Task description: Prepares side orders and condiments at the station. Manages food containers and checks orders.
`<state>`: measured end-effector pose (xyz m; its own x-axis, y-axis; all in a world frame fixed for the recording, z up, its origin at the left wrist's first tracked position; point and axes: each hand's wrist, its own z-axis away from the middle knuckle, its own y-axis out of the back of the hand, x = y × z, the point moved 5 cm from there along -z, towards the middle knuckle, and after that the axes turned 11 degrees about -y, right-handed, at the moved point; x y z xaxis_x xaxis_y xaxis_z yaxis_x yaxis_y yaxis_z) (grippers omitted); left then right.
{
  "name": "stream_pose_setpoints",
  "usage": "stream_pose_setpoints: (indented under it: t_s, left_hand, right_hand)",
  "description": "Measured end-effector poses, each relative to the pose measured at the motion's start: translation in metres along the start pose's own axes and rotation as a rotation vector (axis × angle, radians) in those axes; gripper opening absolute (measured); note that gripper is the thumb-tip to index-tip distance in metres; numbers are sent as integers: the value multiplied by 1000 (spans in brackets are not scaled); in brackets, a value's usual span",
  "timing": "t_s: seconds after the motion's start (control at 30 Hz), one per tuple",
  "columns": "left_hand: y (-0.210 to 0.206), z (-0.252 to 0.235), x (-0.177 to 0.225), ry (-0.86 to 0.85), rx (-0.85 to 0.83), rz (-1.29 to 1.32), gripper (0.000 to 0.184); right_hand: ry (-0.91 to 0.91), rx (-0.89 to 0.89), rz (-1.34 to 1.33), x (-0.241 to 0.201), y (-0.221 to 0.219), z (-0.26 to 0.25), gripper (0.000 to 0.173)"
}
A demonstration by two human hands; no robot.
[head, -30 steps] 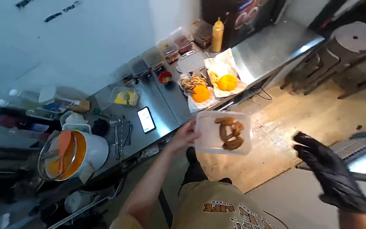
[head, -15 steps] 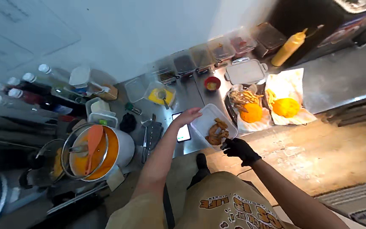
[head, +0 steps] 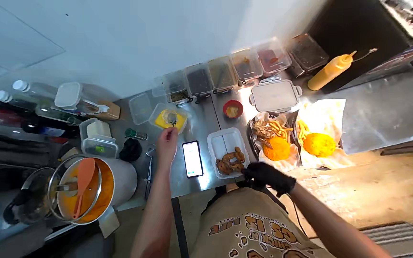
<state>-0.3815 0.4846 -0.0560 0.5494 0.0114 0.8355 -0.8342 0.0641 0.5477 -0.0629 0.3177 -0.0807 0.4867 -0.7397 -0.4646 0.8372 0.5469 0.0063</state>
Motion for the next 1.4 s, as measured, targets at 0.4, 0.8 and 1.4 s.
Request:
stream_pose_setpoints:
  t_s: [0.4,0.8,1.4]
  left_hand:
    - [1,-31,-71,595,194,48,55]
    - [53,-109,-94,565,-22,-4,38]
    - [193,-264,-193,341,-339,-126,36]
  right_hand:
    - [246,732,848,-165,151,-136,130]
    - [167,749,749,-176,133,-131,118]
    - [462,550,929,-379,-84,-214,114]
